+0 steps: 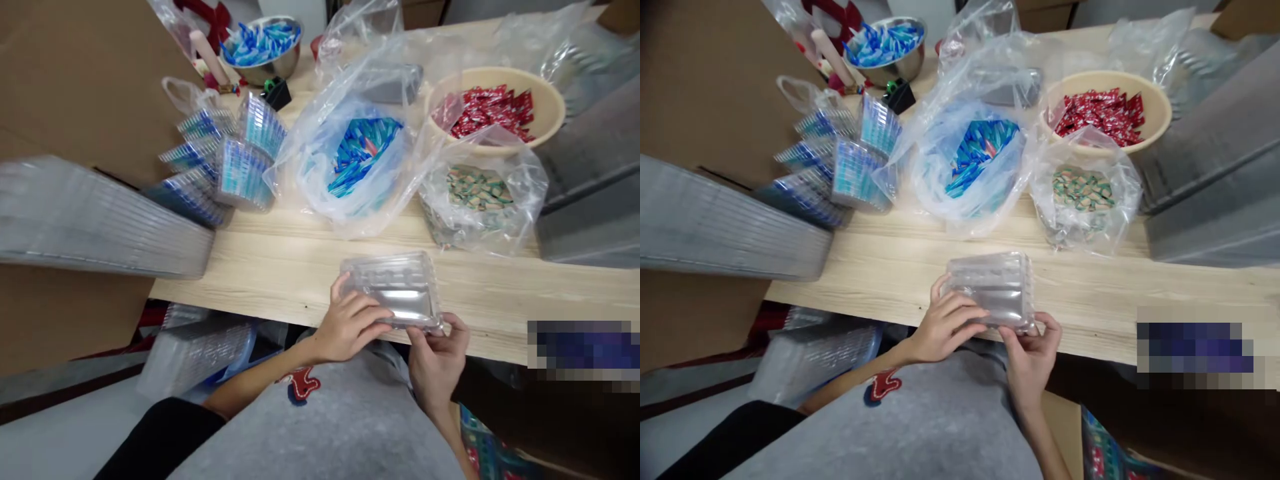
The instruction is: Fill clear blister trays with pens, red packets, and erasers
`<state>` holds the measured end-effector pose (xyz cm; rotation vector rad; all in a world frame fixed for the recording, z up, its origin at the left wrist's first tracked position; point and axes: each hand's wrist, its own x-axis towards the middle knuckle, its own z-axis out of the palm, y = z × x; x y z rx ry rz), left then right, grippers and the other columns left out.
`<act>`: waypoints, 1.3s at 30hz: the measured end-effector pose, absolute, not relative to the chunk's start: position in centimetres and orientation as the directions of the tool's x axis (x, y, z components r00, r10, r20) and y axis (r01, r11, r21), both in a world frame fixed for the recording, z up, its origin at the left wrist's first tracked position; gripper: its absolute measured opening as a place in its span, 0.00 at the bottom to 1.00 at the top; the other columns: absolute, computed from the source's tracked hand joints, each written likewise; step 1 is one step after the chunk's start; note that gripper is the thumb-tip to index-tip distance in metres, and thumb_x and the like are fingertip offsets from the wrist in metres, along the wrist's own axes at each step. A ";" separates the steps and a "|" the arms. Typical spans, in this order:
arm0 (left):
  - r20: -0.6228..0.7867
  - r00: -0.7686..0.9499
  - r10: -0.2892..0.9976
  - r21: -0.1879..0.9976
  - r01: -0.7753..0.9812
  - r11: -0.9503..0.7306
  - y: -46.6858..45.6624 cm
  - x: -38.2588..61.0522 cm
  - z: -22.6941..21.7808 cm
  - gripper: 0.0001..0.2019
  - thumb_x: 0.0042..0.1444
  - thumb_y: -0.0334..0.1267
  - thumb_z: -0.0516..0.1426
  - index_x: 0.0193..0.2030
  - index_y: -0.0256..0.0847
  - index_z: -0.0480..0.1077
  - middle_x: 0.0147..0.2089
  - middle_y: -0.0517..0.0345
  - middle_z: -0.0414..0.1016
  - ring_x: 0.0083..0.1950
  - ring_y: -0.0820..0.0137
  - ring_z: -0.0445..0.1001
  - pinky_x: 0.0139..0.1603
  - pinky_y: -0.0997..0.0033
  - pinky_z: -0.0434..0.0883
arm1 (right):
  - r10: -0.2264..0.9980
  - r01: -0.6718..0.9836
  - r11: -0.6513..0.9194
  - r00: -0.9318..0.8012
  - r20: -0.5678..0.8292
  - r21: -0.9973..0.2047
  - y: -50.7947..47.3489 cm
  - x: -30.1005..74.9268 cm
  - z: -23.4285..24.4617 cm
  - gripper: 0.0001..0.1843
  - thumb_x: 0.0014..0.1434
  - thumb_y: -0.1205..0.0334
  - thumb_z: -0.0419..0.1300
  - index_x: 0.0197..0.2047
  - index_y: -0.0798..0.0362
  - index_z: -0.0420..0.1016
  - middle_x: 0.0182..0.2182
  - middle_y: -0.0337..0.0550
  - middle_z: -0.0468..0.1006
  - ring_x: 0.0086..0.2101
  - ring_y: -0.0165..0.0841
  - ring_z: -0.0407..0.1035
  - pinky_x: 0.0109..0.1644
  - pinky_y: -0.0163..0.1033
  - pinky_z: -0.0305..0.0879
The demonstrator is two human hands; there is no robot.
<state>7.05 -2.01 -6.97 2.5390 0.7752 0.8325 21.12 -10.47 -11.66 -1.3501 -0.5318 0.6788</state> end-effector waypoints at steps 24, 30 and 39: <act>0.162 0.580 0.798 0.861 0.312 -0.402 -1.2 5.7 0.3 0.08 0.61 0.38 0.58 0.45 0.50 0.76 0.40 0.60 0.74 0.43 0.72 0.74 0.44 0.69 0.73 | 0.905 -0.244 0.213 0.415 0.097 -0.946 -8.0 21.3 -3.8 0.06 0.58 0.63 0.65 0.39 0.42 0.81 0.32 0.32 0.83 0.31 0.26 0.76 0.36 0.32 0.75; 0.154 0.580 0.800 0.858 0.323 -0.400 -1.3 5.7 0.4 0.10 0.58 0.41 0.61 0.47 0.50 0.76 0.41 0.58 0.75 0.44 0.68 0.74 0.42 0.66 0.74 | 0.907 -0.135 0.190 0.405 0.120 -0.973 -8.0 20.9 -2.7 0.05 0.60 0.60 0.63 0.38 0.43 0.81 0.30 0.33 0.82 0.29 0.27 0.75 0.35 0.34 0.74; 0.195 0.513 0.836 0.909 0.225 -0.350 -1.6 5.0 -0.3 0.08 0.59 0.42 0.61 0.45 0.52 0.78 0.38 0.60 0.74 0.41 0.72 0.73 0.42 0.69 0.73 | 0.926 -0.157 0.187 0.359 0.120 -0.970 -7.7 20.4 -1.8 0.05 0.61 0.60 0.61 0.35 0.46 0.79 0.29 0.35 0.81 0.29 0.29 0.75 0.35 0.36 0.74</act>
